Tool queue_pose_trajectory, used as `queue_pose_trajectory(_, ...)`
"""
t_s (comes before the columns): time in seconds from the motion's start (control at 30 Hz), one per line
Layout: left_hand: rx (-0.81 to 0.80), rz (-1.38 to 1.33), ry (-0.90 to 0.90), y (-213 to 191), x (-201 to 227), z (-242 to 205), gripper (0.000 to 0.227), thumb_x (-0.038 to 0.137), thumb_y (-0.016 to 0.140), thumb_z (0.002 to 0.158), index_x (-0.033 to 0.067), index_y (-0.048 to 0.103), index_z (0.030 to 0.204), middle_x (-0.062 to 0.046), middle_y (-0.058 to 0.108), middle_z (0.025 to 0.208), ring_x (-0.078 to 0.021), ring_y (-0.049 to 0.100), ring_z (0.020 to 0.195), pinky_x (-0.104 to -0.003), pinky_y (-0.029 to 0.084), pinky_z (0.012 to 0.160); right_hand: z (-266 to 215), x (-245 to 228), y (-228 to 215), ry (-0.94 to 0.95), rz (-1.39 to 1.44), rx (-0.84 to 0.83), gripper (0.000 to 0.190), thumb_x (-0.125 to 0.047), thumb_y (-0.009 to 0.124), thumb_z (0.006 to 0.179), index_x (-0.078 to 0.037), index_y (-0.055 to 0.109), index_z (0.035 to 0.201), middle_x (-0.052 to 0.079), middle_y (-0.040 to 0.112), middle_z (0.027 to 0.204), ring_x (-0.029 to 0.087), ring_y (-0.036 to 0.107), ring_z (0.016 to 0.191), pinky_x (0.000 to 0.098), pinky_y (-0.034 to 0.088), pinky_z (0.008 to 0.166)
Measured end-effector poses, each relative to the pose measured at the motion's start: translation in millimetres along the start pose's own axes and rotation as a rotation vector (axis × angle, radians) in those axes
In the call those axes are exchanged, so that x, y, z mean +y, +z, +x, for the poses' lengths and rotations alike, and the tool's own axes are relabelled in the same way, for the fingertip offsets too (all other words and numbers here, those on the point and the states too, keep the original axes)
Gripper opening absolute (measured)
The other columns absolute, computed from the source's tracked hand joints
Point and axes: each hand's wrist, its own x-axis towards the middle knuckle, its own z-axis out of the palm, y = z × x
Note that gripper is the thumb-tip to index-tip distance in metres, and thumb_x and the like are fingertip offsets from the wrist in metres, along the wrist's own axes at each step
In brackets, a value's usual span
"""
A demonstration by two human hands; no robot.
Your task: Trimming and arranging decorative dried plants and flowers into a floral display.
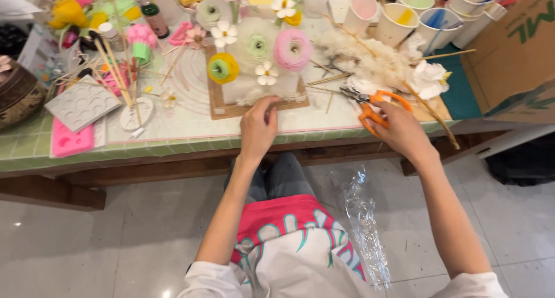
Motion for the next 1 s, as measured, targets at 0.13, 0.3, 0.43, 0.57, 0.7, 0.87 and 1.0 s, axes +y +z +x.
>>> queue_pose_trajectory(0.13, -0.013, 0.033, -0.001, 13, 27, -10, 0.017, 0.001, 0.062, 0.096, 0.0051, 0.071, 0.109, -0.011, 0.076, 0.102, -0.0213, 0.072, 0.074, -0.032, 0.056, 0.064, 3, 0, -7, 0.131, 0.039, -0.038, 0.053, -0.037, 0.075, 0.087, -0.012, 0.065, 0.133, 0.014, 0.071, 0.110, 0.032, 0.069, 0.098, 0.0434, 0.055, 0.088)
queue_pose_trajectory(0.3, -0.247, -0.208, -0.248, 66, 48, 26, 0.017, 0.004, 0.066, 0.095, 0.0056, 0.073, 0.110, -0.008, 0.079, 0.092, -0.0183, 0.060, 0.060, -0.029, 0.047, 0.055, 18, 35, -4, 0.062, -0.236, -0.111, 0.074, -0.023, 0.078, 0.081, -0.017, 0.051, 0.149, 0.014, 0.061, 0.130, 0.035, 0.054, 0.125, 0.0433, 0.045, 0.105)
queue_pose_trajectory(0.43, -0.148, -0.302, -0.228, 155, -5, 75, 0.022, 0.007, 0.064, 0.092, 0.0065, 0.070, 0.113, -0.007, 0.077, 0.107, -0.0159, 0.070, 0.070, -0.030, 0.054, 0.066, 26, 40, -14, -0.049, -0.191, -0.121, 0.085, -0.022, 0.082, 0.071, -0.017, 0.047, 0.149, 0.016, 0.062, 0.130, 0.037, 0.057, 0.123, 0.0442, 0.046, 0.102)
queue_pose_trajectory(0.57, -0.037, -0.115, -0.195, 212, -43, 113, 0.030, 0.006, 0.065, 0.085, 0.0080, 0.069, 0.115, -0.012, 0.066, 0.113, -0.0274, 0.067, 0.097, -0.040, 0.053, 0.085, 35, 35, -32, 0.033, -0.034, -0.214, 0.072, -0.027, 0.078, 0.079, -0.019, 0.052, 0.145, 0.014, 0.069, 0.120, 0.033, 0.065, 0.113, 0.0428, 0.051, 0.095)
queue_pose_trajectory(0.7, -0.128, 0.037, -0.268, 219, -44, 135, 0.028, 0.007, 0.065, 0.085, 0.0148, 0.071, 0.111, -0.014, 0.055, 0.116, -0.0334, 0.063, 0.104, -0.043, 0.052, 0.089, 50, 58, -40, 0.020, 0.066, -0.275, 0.067, -0.028, 0.077, 0.080, -0.020, 0.057, 0.143, 0.015, 0.072, 0.108, 0.024, 0.069, 0.099, 0.0356, 0.054, 0.087)
queue_pose_trajectory(0.87, -0.189, 0.190, -0.168, 209, -29, 143, 0.019, 0.012, 0.073, 0.083, 0.0137, 0.073, 0.102, -0.012, 0.053, 0.113, -0.0319, 0.058, 0.108, -0.044, 0.052, 0.085, 74, 68, -39, 0.167, 0.338, -0.386, 0.062, -0.022, 0.066, 0.085, -0.020, 0.059, 0.147, 0.012, 0.073, 0.099, 0.016, 0.066, 0.088, 0.0307, 0.053, 0.079)
queue_pose_trajectory(1.0, -0.220, 0.221, -0.083, 212, -37, 147, 0.009, 0.014, 0.077, 0.082, 0.0096, 0.074, 0.090, -0.010, 0.053, 0.109, -0.0288, 0.055, 0.110, -0.042, 0.053, 0.086, 102, 74, -21, 0.293, 0.708, -0.390, 0.052, -0.017, 0.061, 0.085, -0.007, 0.061, 0.136, 0.005, 0.075, 0.093, 0.012, 0.069, 0.073, 0.0264, 0.059, 0.065)
